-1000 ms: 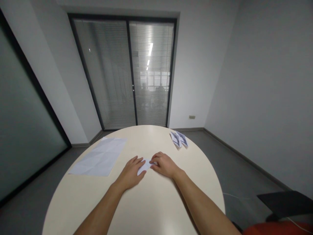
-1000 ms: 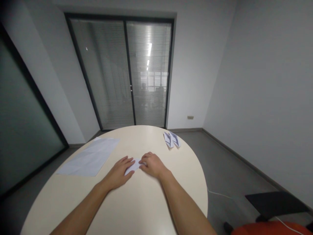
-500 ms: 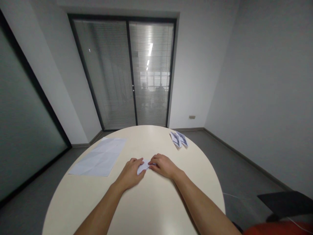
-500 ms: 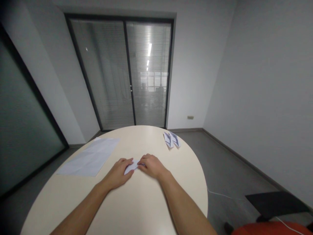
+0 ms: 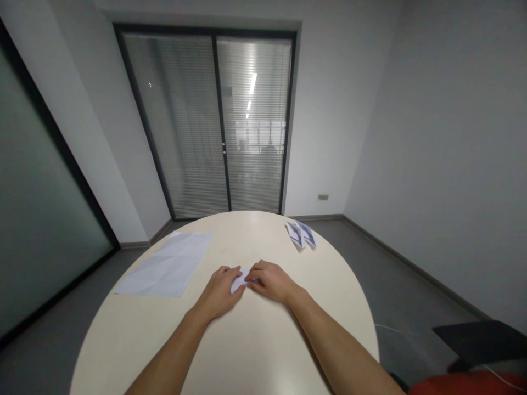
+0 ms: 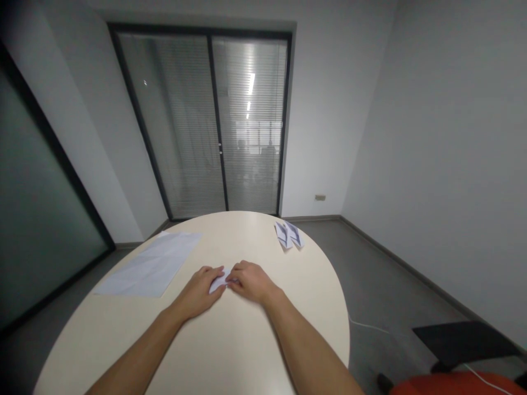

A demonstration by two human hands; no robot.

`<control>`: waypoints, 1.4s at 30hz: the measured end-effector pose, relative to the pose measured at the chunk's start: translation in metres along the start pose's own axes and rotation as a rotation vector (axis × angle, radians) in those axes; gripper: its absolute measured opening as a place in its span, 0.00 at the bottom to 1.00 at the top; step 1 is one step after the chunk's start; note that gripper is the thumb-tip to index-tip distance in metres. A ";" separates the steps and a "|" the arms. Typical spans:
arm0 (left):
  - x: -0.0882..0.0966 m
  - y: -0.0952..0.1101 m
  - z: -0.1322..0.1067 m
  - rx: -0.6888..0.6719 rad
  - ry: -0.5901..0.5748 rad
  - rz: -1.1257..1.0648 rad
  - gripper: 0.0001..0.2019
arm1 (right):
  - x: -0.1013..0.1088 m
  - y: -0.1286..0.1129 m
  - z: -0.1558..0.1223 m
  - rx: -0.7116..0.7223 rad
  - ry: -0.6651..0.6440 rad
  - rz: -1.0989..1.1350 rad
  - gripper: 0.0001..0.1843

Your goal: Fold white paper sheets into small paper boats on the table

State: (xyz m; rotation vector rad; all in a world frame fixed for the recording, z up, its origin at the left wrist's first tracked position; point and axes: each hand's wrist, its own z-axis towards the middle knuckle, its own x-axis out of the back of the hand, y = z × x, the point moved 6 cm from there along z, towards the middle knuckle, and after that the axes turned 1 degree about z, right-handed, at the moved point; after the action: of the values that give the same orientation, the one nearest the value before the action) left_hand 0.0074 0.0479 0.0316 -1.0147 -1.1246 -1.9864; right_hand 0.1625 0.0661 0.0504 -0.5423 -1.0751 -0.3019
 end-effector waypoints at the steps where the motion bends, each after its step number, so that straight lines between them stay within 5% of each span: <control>1: 0.000 0.000 0.000 0.001 0.004 -0.004 0.20 | 0.000 -0.001 0.001 0.003 0.001 -0.015 0.11; 11: 0.007 0.001 0.001 0.032 0.121 -0.024 0.17 | 0.002 0.000 0.003 -0.026 0.061 -0.070 0.10; 20: 0.014 -0.006 0.001 0.071 0.241 -0.067 0.17 | 0.008 0.016 -0.002 -0.198 0.251 0.194 0.10; 26: 0.012 -0.007 0.002 0.059 0.216 -0.112 0.15 | 0.008 0.028 -0.004 -0.353 0.297 0.283 0.11; 42: -0.004 -0.006 0.003 -0.042 0.039 -0.198 0.19 | 0.008 0.033 -0.007 -0.473 0.221 0.161 0.12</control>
State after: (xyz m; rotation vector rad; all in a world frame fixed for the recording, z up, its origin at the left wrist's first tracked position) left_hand 0.0060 0.0540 0.0269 -0.9113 -1.2066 -2.1845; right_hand 0.1880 0.0900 0.0461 -0.9887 -0.7382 -0.4666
